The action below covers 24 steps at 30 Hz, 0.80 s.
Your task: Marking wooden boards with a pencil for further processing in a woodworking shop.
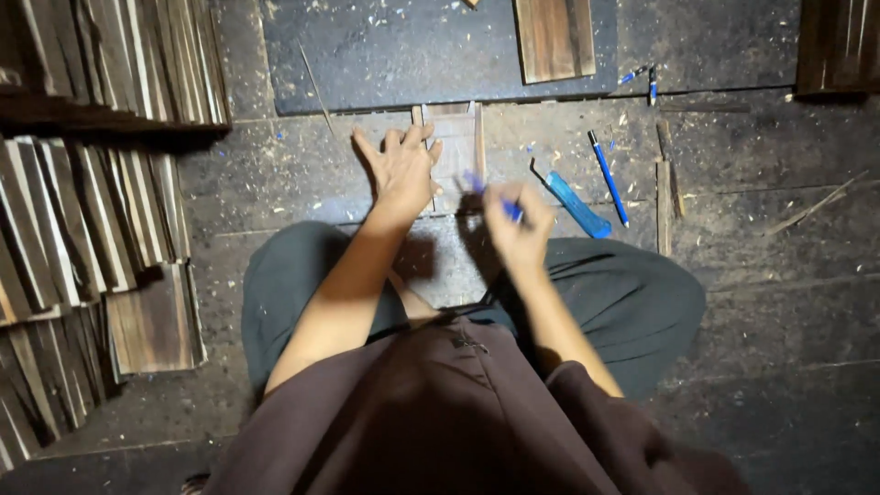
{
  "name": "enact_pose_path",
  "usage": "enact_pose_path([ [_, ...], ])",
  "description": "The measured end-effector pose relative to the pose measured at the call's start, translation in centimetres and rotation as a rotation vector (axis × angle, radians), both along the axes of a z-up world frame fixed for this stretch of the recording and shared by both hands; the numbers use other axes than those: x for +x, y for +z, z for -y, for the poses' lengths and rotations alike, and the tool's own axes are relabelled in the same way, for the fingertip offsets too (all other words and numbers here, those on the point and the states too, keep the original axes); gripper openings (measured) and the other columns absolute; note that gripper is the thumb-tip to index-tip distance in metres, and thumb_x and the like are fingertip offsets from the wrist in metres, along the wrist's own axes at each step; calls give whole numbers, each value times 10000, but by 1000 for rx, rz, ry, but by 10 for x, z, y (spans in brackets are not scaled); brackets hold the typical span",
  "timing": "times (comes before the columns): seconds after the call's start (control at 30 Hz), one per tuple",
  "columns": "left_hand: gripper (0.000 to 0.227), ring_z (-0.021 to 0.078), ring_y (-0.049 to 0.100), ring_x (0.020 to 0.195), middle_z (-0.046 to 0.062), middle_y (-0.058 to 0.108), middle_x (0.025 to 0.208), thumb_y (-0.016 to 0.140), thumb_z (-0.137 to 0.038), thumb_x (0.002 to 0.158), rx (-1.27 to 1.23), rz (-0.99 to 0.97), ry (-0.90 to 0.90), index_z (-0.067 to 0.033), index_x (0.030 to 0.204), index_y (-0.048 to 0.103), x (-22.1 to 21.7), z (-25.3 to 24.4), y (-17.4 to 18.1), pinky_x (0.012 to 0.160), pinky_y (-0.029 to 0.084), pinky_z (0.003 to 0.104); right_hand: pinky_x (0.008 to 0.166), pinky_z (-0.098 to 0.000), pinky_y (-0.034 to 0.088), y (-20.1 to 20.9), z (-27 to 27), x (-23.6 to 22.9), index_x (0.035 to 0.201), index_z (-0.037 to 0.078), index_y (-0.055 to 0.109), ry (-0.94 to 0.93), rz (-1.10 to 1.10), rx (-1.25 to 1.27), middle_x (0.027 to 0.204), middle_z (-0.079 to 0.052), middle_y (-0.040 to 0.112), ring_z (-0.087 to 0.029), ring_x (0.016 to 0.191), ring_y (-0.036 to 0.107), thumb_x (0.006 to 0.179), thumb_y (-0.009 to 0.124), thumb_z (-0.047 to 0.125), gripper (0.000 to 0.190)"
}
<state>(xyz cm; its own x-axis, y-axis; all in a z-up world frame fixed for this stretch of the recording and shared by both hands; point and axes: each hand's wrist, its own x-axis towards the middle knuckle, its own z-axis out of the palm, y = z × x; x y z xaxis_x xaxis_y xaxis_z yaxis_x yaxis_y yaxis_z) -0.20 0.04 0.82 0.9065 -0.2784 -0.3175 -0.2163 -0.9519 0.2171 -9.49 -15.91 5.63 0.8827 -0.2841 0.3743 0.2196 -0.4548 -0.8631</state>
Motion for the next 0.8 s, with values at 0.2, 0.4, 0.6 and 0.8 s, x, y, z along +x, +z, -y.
enact_pose_path([
  [0.2, 626, 312, 455, 1304, -22, 540, 1428, 873, -189, 711, -31, 18, 13, -271, 1303, 685, -6, 0, 5, 1017, 51, 891, 706, -327, 580, -32, -19, -55, 773, 79, 723, 36, -29, 9, 797, -75, 772, -276, 749, 756, 808, 835, -47, 171],
  [0.4, 672, 284, 462, 1315, -48, 517, 1460, 867, -182, 715, -16, 10, 40, -290, 1344, 658, -3, 2, -4, 1042, -14, 888, 706, -363, 576, -45, -20, -48, 806, 42, 696, 104, 12, -24, 843, -123, 755, -327, 781, 749, 872, 786, -24, 130],
  [0.6, 697, 293, 433, 1325, -42, 509, 1442, 885, -172, 698, -15, -15, 41, -278, 1347, 655, 1, 5, -4, 1037, -19, 894, 711, -365, 581, -49, -28, -62, 771, 77, 688, 258, -138, 89, 822, -110, 765, -321, 814, 769, 876, 813, 72, 164],
  [0.8, 664, 287, 454, 1294, -44, 528, 1430, 884, -170, 707, -32, 9, 58, -284, 1326, 671, -3, 3, 3, 1036, 17, 885, 729, -401, 589, -36, -21, -52, 908, 41, 706, 241, -2, -127, 920, -136, 746, -365, 851, 742, 936, 691, 19, 39],
])
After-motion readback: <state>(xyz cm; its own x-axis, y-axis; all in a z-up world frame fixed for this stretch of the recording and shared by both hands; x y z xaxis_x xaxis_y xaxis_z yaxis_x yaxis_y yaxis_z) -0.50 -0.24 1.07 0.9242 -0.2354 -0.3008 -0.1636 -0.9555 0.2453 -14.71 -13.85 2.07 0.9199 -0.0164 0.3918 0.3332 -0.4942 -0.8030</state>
